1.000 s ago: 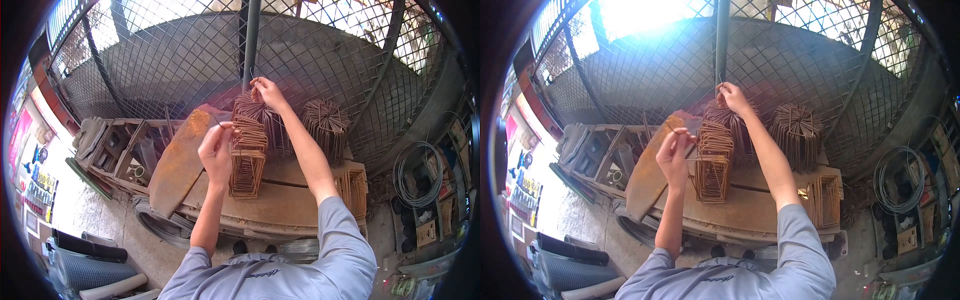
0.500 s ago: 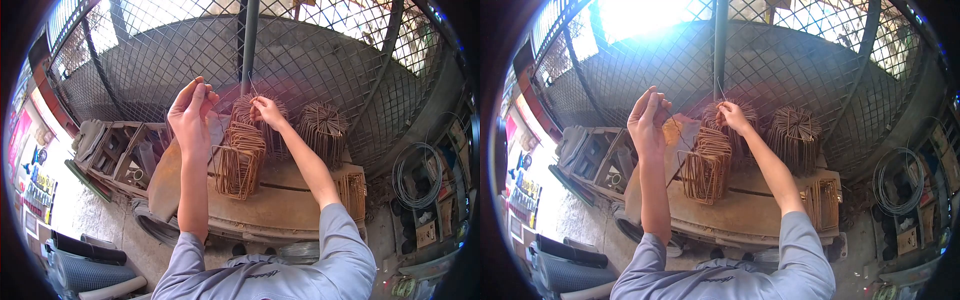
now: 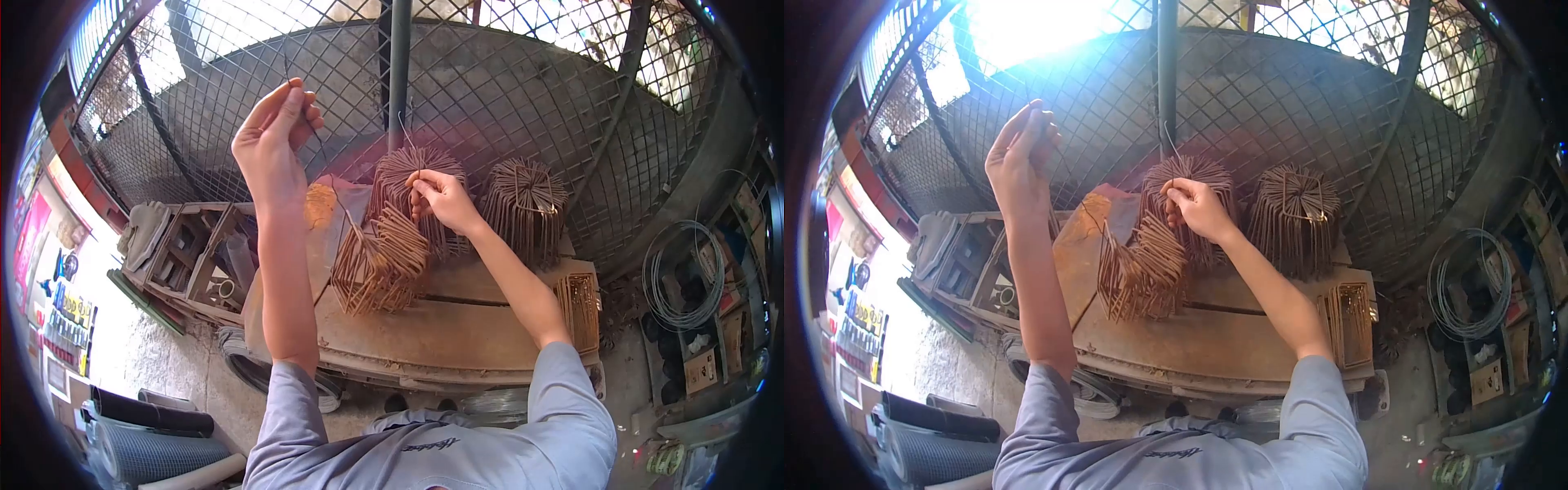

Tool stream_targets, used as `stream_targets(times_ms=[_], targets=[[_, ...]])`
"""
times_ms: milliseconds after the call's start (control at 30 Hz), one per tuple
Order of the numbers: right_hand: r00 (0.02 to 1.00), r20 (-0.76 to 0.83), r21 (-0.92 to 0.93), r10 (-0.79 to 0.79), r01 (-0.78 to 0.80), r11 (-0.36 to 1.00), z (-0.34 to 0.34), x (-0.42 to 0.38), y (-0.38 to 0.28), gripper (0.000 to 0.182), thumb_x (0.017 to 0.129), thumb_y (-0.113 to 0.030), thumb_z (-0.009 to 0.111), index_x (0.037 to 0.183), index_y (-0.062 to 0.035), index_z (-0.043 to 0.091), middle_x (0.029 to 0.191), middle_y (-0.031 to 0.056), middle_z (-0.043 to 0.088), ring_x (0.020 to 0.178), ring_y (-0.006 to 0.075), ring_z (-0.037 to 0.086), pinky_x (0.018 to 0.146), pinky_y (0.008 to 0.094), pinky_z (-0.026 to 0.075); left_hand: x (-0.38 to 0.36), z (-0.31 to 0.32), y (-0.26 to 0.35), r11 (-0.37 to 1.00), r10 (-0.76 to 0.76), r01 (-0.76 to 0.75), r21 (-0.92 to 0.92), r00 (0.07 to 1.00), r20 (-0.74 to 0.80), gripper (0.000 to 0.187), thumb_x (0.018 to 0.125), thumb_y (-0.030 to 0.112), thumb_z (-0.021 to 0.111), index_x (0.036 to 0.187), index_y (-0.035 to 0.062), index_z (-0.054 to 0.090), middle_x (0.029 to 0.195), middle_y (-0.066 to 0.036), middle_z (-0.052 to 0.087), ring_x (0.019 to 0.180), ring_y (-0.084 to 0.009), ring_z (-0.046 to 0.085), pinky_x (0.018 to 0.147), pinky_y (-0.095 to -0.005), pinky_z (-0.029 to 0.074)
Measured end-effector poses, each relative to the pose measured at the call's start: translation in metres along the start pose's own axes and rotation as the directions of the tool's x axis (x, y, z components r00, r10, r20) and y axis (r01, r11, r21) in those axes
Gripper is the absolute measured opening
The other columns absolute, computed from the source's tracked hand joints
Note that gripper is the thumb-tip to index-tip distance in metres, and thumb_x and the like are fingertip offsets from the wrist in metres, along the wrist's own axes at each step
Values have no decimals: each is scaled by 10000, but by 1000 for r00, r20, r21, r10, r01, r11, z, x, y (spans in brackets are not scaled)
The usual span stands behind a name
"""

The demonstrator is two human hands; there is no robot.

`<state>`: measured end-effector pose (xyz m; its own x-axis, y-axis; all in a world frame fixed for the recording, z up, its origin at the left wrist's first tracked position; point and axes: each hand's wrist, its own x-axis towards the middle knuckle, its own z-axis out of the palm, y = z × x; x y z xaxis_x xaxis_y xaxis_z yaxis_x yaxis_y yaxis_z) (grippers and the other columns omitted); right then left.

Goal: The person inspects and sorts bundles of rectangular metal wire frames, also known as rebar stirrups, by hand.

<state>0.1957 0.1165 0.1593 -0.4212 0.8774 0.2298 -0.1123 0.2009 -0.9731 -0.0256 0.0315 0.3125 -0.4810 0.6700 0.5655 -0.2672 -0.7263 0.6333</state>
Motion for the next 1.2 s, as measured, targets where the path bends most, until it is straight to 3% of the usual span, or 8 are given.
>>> stream_targets(times_ms=[200, 367, 500, 800, 833, 1000, 1200], targets=[[998, 0, -14, -70, 70, 997, 8, -17, -16, 163, 1048, -81, 485, 1066, -4, 627, 819, 13, 604, 711, 107, 627, 665, 283, 595, 26, 3, -5, 996, 46, -50, 67, 997, 61, 192, 912, 16, 701, 1081, -75, 711, 887, -144, 718, 718, -174, 694, 644, -271, 593], [995, -26, -6, -95, 94, 996, 25, -37, -46, 149, 1040, -80, 515, 1060, -1, 639, 820, 11, 612, 723, 103, 636, 668, 273, 599, 40, 10, 6, 966, 170, -196, 167, 973, 154, 168, 900, 26, 713, 1041, -62, 735, 865, -137, 734, 713, -153, 702, 634, -262, 592], [983, -46, -15, -176, 175, 984, 35, -47, -52, 144, 1032, -72, 533, 1050, 4, 655, 802, 11, 609, 713, 99, 642, 666, 265, 602, 42, 14, 10, 952, 133, -178, 248, 973, 189, 167, 897, 27, 716, 1041, -54, 739, 875, -137, 738, 727, -153, 708, 639, -260, 595], [978, -100, -89, -183, 175, 981, 44, -85, -67, 149, 1028, -56, 528, 1052, 16, 656, 793, 19, 612, 702, 118, 671, 644, 263, 599, 44, 19, -6, 981, 41, -86, 172, 967, 250, 191, 897, 39, 723, 1066, -51, 732, 897, -139, 737, 745, -166, 712, 669, -268, 607], [976, -129, -50, -174, 168, 984, 45, -89, -68, 142, 1025, -66, 546, 1030, 7, 668, 769, 3, 613, 688, 87, 644, 625, 238, 551, 42, 24, -8, 985, 28, -72, 157, 965, 262, 195, 900, 43, 723, 1068, -56, 729, 903, -141, 736, 752, -169, 712, 674, -273, 608], [967, -178, -89, -183, 169, 982, 37, -108, -71, 143, 1024, -64, 549, 1041, 10, 670, 762, 6, 624, 690, 88, 645, 632, 239, 556, 37, 43, -21, 994, -17, -20, 111, 948, 317, 211, 909, 46, 715, 1085, -70, 717, 910, -149, 733, 768, -174, 714, 691, -285, 610], [954, -246, -123, -170, 143, 982, 26, -123, -52, 146, 1021, -65, 554, 1049, 13, 674, 760, 11, 633, 683, 86, 645, 625, 243, 563, 25, 44, -46, 983, -126, 65, 170, 916, 380, 215, 918, 39, 701, 1098, -77, 708, 900, -136, 729, 752, -171, 707, 702, -286, 610]])
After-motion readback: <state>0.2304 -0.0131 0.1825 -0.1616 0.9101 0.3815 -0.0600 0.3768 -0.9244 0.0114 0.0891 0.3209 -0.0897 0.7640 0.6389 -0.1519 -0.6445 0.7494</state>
